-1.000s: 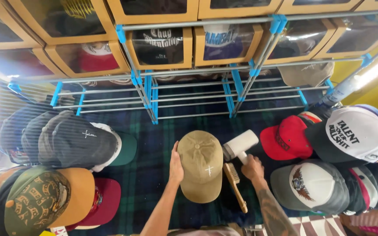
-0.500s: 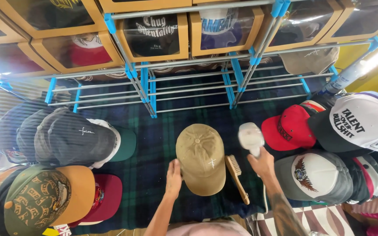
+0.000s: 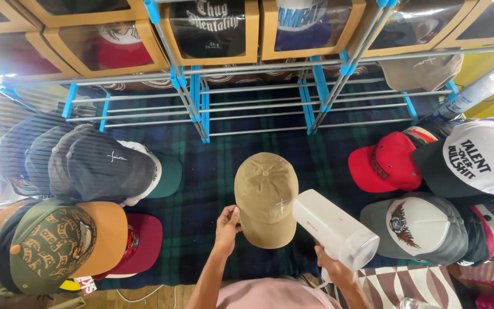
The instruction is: Cleaning and shaping baseball caps using a brush and a handheld steamer.
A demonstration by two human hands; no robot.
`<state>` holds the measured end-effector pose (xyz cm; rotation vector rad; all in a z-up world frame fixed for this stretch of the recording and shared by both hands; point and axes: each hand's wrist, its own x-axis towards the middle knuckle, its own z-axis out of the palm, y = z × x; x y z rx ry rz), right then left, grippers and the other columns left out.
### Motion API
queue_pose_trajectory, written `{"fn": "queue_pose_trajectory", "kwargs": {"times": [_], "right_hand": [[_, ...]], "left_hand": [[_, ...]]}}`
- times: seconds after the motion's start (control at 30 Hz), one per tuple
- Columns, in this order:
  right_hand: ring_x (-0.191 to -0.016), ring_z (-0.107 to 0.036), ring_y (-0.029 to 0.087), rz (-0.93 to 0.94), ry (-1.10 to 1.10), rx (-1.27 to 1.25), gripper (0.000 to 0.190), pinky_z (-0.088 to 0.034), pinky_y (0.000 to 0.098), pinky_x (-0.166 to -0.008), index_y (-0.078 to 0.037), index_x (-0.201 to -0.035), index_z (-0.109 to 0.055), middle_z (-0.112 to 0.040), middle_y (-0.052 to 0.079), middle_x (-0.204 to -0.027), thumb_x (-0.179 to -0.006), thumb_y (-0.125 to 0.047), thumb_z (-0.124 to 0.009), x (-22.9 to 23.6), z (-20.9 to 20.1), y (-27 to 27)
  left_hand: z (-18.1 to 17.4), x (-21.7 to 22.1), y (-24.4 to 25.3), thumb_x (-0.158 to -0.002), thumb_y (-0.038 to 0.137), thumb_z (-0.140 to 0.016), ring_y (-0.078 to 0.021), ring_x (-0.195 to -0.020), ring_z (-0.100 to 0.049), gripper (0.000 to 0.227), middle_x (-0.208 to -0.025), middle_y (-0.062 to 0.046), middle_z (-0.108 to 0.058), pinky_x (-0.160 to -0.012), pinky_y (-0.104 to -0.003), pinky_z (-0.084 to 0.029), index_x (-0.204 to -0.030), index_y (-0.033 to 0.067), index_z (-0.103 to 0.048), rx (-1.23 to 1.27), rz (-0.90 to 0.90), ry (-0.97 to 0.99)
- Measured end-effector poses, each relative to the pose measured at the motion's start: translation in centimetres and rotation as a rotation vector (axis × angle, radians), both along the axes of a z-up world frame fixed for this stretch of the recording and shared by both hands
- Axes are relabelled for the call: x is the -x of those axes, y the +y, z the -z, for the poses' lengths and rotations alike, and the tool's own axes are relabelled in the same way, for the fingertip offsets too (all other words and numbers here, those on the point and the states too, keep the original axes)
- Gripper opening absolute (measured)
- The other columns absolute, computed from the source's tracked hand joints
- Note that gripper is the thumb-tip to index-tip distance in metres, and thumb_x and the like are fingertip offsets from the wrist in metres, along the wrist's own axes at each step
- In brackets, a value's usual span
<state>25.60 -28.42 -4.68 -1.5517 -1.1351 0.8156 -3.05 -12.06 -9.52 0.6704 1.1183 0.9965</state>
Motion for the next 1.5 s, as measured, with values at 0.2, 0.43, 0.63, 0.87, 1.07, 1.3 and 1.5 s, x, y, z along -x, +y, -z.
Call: {"fn": "queue_pose_trajectory", "kwargs": {"times": [0.2, 0.43, 0.63, 0.87, 1.07, 1.3, 1.5], "right_hand": [[-0.069, -0.074, 0.019, 0.148, 0.077, 0.294, 0.018, -0.065, 0.0458, -0.088, -0.007, -0.088, -0.08, -0.075, 0.007, -0.065, -0.078, -0.021, -0.082, 0.4, 1.5, -1.5], [-0.114, -0.064, 0.031, 0.151, -1.413, -0.671, 0.038, -0.061, 0.0576, -0.086, -0.025, -0.113, -0.075, -0.066, 0.003, -0.12, -0.08, -0.034, -0.091, -1.5, 8.3, -4.2], [-0.102, -0.064, 0.027, 0.117, -1.077, -0.455, 0.027, -0.059, 0.0525, -0.085, -0.02, -0.101, -0.073, -0.066, 0.003, -0.105, -0.08, -0.029, -0.086, 0.7, 6.9, -3.9], [-0.084, -0.063, 0.023, 0.071, -0.561, -0.153, 0.013, -0.057, 0.0449, -0.082, -0.013, -0.083, -0.07, -0.066, 0.003, -0.083, -0.079, -0.021, -0.079, 1.7, 3.4, -1.3], [-0.069, -0.063, 0.019, 0.051, -0.156, 0.086, 0.014, -0.055, 0.0387, -0.079, -0.008, -0.069, -0.068, -0.066, 0.003, -0.066, -0.079, -0.015, -0.073, -1.2, -1.2, 2.6], [-0.056, -0.058, 0.018, -0.031, 0.061, 0.278, 0.015, -0.047, 0.0337, -0.062, -0.004, -0.087, -0.07, -0.065, 0.008, -0.056, -0.077, -0.015, -0.072, -4.8, -8.3, 8.5], [-0.042, -0.054, 0.022, -0.268, 0.161, 0.43, 0.013, -0.047, 0.0361, -0.048, 0.005, -0.082, -0.064, -0.059, 0.015, -0.057, -0.076, -0.001, -0.074, -8.1, -12.4, 18.0]], "left_hand": [[-0.2, 0.5, -1.4, -0.104, 0.03, -0.058, -0.0132, -0.069, -0.056, 0.025, -0.077, -0.004, -0.061, -0.065, -0.028, -0.048, -0.11, 0.0063, -0.063, 0.071, -0.111, 0.022], [1.1, 1.5, -3.5, -0.103, 0.032, -0.057, -0.0186, -0.072, -0.068, 0.028, -0.082, -0.01, -0.072, -0.062, -0.028, -0.049, -0.106, 0.0061, -0.067, 0.169, -0.119, 0.094], [0.9, 1.5, -3.8, -0.103, 0.033, -0.056, -0.0191, -0.074, -0.068, 0.03, -0.083, -0.01, -0.071, -0.064, -0.029, -0.047, -0.106, 0.0062, -0.069, 0.189, -0.125, 0.125], [0.5, 2.0, -3.8, -0.105, 0.031, -0.052, -0.0179, -0.073, -0.068, 0.03, -0.083, -0.009, -0.073, -0.065, -0.028, -0.049, -0.104, 0.0069, -0.069, 0.171, -0.128, 0.185], [0.8, 2.4, -4.9, -0.105, 0.031, -0.052, -0.0185, -0.073, -0.068, 0.03, -0.084, -0.01, -0.071, -0.064, -0.028, -0.049, -0.104, 0.006, -0.069, 0.177, -0.1, 0.19], [2.1, 1.6, -3.8, -0.104, 0.034, -0.053, -0.0174, -0.07, -0.069, 0.033, -0.081, -0.01, -0.072, -0.06, -0.026, -0.048, -0.104, 0.0056, -0.07, 0.132, -0.07, 0.228], [1.7, 1.2, -3.8, -0.104, 0.036, -0.053, -0.015, -0.072, -0.068, 0.033, -0.079, -0.005, -0.07, -0.065, -0.025, -0.05, -0.101, 0.0079, -0.071, 0.049, 0.01, 0.25]]}}
